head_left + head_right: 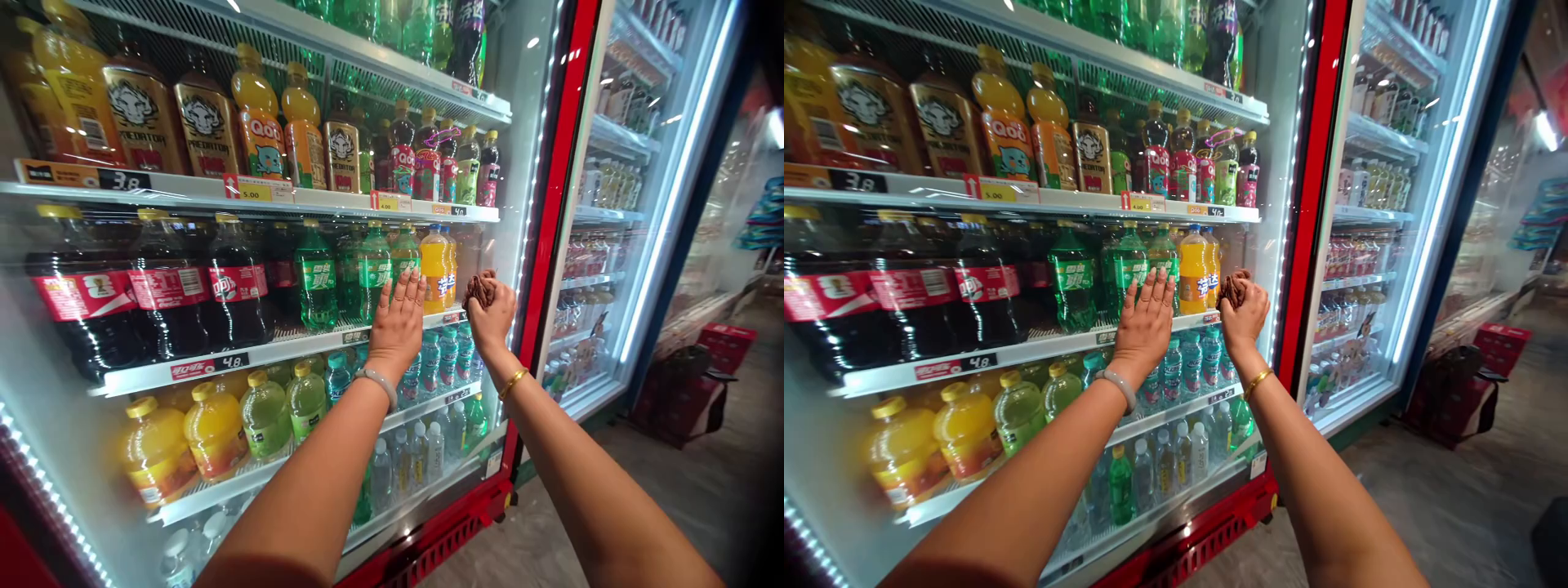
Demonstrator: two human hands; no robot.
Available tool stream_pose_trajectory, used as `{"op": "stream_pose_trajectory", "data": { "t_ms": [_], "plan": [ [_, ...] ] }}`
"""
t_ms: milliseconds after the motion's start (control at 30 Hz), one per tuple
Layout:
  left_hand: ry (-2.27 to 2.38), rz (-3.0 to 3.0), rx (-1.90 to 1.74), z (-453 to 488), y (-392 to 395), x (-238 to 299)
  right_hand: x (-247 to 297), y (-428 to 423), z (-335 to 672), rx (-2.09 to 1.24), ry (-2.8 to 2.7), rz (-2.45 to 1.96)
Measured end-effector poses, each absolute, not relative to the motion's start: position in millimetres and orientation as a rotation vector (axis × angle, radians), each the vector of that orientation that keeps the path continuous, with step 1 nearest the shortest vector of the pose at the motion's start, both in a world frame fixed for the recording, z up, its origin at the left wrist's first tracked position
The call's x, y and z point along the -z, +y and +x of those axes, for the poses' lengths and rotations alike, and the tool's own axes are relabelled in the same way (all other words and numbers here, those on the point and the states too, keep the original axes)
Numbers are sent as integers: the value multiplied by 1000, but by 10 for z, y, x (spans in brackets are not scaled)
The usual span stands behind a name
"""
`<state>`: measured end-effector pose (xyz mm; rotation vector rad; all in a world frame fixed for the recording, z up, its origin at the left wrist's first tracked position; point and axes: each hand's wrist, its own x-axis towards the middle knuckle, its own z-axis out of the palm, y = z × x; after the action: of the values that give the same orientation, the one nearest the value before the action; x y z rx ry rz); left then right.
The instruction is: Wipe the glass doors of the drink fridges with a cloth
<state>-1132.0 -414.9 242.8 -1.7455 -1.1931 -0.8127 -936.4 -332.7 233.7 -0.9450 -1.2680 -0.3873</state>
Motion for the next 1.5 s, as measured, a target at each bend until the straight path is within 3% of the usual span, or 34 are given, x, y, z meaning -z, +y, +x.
{"op": "stream_pose_trajectory", "data": {
  "t_ms": [333, 533, 800, 1033, 1300, 1500],
  "plan": [
    [-1208, -1736, 794, -11318, -4207, -2338, -1733, -3680, -9567, 424, -1617, -756],
    [-1211, -1753, 731, -11363, -4249, -2384, -2013, -3528, -9690, 410, -1382, -873],
    [-1260, -1728, 716, -11756, -4578, -2177, -1797, -3945, -10016, 418, -1634, -746],
    [-1397, -1610, 822, -11987, -4759, -2077, -2101, -3911, -10352, 410, -1469, -838],
    [-1371, -1713, 802, -12094, -4840, -2111, -1732, -4114, -10197, 443, -1652, -756],
    [-1395, -1664, 808, -12229, -4924, -2094, -2054, -3960, -10399, 401, -1454, -862]
  ]
}}
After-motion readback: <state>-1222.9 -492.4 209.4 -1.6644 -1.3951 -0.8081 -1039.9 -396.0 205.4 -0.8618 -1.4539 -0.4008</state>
